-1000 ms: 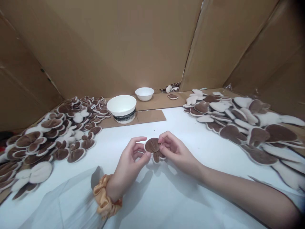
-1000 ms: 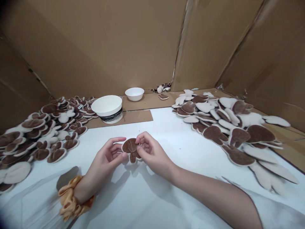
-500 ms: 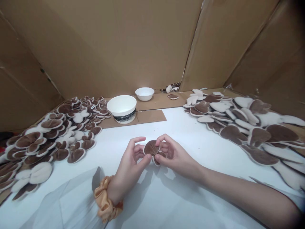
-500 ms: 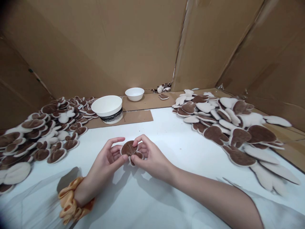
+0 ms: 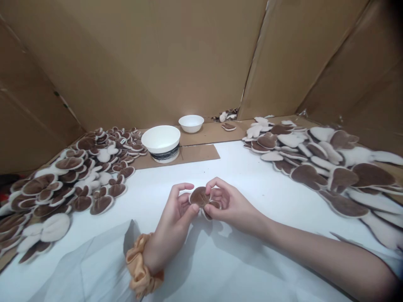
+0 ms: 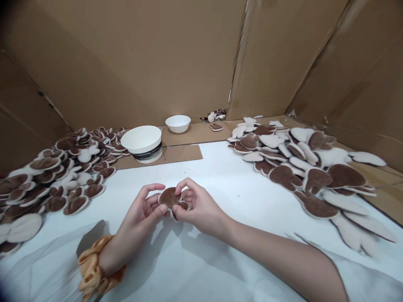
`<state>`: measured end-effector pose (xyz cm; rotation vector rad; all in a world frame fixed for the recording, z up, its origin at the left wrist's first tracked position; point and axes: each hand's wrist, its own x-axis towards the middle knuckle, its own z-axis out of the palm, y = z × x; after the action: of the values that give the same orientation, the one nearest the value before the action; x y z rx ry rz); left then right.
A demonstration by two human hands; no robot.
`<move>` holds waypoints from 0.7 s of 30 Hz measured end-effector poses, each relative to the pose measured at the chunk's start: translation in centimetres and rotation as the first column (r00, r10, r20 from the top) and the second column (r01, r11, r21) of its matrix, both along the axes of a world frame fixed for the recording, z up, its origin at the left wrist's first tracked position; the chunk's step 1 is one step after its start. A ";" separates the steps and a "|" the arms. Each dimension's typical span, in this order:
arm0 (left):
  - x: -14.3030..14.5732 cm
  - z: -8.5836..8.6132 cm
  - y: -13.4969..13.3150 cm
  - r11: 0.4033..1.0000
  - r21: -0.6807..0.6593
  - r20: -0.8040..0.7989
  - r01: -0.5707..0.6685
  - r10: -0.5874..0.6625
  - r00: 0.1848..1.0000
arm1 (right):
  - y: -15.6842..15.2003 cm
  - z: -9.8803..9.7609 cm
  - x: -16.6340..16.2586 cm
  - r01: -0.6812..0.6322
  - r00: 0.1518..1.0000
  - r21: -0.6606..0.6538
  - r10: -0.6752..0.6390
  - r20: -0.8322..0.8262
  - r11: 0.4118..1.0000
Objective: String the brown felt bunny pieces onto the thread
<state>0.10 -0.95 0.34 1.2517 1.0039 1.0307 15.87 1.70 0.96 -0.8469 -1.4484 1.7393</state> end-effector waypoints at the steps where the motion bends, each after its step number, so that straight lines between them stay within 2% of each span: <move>1: 0.0 0.0 0.0 1.000 -0.006 0.008 -0.003 0.003 1.000 | 0.0 0.1 0.0 0.001 1.000 -0.004 -0.001 0.000 1.000; 10: 0.0 0.3 0.0 1.000 -0.007 0.022 -0.014 0.014 1.000 | -0.2 -0.1 0.1 0.017 1.000 0.010 -0.017 0.001 1.000; 17: -0.1 0.1 0.4 1.000 0.003 -0.077 -0.020 0.020 0.997 | -0.1 -0.3 0.3 0.043 0.997 0.129 -0.051 0.063 0.991; 21: -0.1 -0.3 0.8 0.998 0.024 -0.069 -0.052 0.053 0.996 | -0.2 -0.4 0.2 0.022 0.999 0.051 -0.023 0.032 0.998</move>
<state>-0.01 -0.15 0.05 1.2933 1.0862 1.0473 16.06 1.51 0.60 -0.8649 -1.4921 1.6725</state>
